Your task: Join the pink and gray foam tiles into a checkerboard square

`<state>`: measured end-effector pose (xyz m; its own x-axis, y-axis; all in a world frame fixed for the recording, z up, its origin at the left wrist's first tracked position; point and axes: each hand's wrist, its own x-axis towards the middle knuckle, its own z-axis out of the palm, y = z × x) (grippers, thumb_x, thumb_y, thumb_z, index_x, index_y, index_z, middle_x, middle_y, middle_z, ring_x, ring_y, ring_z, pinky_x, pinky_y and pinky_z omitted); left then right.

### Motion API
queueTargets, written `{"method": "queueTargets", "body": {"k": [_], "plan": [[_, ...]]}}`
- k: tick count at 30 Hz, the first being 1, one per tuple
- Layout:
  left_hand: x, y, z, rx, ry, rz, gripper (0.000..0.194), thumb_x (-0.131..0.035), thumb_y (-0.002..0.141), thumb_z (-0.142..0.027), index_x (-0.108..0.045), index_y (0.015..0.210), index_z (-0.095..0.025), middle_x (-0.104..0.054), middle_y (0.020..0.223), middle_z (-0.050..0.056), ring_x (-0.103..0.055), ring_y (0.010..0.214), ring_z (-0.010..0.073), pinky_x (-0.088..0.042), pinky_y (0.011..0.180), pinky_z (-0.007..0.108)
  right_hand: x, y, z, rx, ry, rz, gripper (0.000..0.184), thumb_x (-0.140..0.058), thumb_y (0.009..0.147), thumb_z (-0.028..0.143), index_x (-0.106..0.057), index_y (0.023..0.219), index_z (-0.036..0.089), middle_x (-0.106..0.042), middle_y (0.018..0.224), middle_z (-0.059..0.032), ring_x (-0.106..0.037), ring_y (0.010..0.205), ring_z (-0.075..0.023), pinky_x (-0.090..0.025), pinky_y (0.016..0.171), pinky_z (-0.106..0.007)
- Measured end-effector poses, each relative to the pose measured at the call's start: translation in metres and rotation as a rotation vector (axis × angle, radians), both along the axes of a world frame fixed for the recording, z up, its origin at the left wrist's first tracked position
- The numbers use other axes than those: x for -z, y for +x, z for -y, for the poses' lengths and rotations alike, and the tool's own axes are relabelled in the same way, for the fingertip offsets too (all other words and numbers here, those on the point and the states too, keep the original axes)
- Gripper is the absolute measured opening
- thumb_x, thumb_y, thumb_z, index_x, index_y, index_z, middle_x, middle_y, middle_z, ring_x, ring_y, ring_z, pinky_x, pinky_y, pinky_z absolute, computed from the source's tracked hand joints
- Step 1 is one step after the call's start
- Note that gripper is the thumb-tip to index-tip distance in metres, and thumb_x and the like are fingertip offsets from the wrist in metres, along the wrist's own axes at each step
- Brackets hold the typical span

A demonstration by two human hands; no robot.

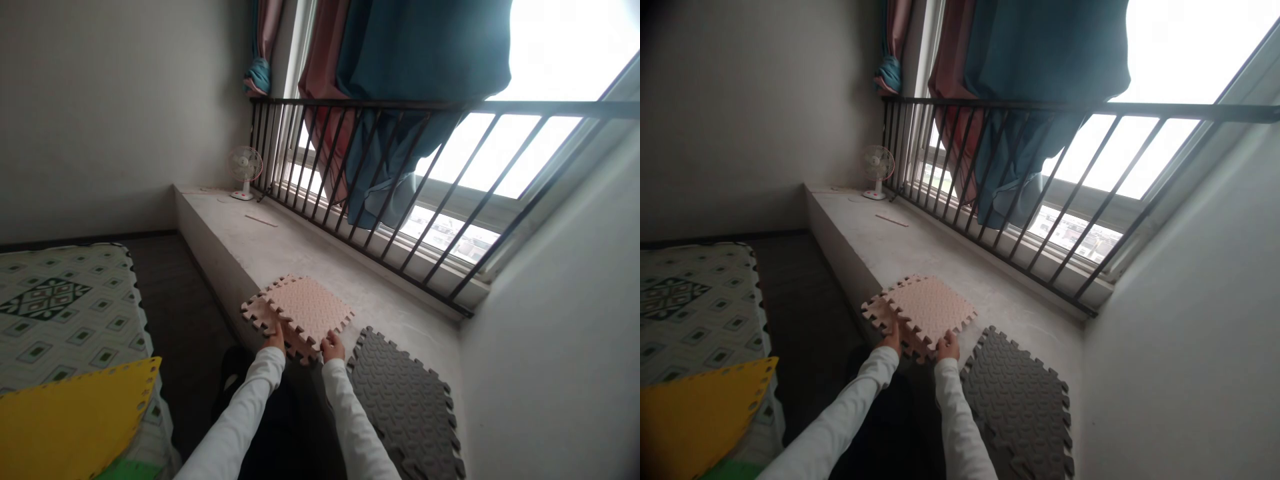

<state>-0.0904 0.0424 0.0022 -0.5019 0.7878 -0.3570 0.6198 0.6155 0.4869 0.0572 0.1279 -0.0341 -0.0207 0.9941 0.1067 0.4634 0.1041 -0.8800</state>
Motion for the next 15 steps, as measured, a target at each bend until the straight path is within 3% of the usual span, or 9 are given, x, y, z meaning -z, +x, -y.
{"method": "queueTargets", "body": {"k": [3,6,10,15], "plan": [[-0.001,0.0,-0.001,-0.015,-0.029,-0.035,0.071,-0.038,0.076,-0.009,0.003,0.134,-0.008,-0.055,0.113,0.018,-0.055,0.098,0.0218,-0.039,0.085,0.033,0.004,-0.007,0.003,0.048,-0.067,-0.062,0.04,-0.05,0.057,0.026,-0.06,0.094,0.014,-0.063,0.08,-0.0033,-0.058,0.072,-0.0172,-0.046,0.065,-0.024],[-0.001,-0.001,-0.001,-0.026,-0.048,-0.042,0.063,-0.034,0.078,-0.01,-0.005,0.133,-0.005,-0.054,0.113,0.019,-0.055,0.099,0.0207,-0.039,0.085,0.031,0.017,-0.006,0.005,0.005,-0.105,-0.115,0.044,-0.049,0.055,0.026,-0.06,0.095,0.014,-0.063,0.08,-0.0038,-0.057,0.064,-0.0156,-0.047,0.056,-0.024],[0.0,-0.001,-0.002,-0.035,-0.05,-0.048,0.057,-0.036,0.077,-0.008,-0.016,0.13,-0.003,-0.057,0.108,0.019,-0.057,0.095,0.0202,-0.042,0.081,0.029,0.031,0.004,0.001,-0.094,-0.097,-0.128,0.045,-0.048,0.052,0.025,-0.061,0.095,0.014,-0.063,0.079,-0.0043,-0.058,0.068,-0.0159,-0.048,0.06,-0.024],[-0.001,0.002,-0.001,-0.062,-0.044,-0.071,0.052,-0.035,0.076,-0.009,-0.024,0.126,-0.002,-0.058,0.106,0.02,-0.057,0.095,0.0225,-0.043,0.079,0.032,0.03,0.014,-0.001,-0.173,-0.107,-0.118,0.047,-0.049,0.052,0.026,-0.061,0.096,0.014,-0.063,0.08,-0.0048,-0.058,0.067,-0.0159,-0.049,0.06,-0.025]]}}
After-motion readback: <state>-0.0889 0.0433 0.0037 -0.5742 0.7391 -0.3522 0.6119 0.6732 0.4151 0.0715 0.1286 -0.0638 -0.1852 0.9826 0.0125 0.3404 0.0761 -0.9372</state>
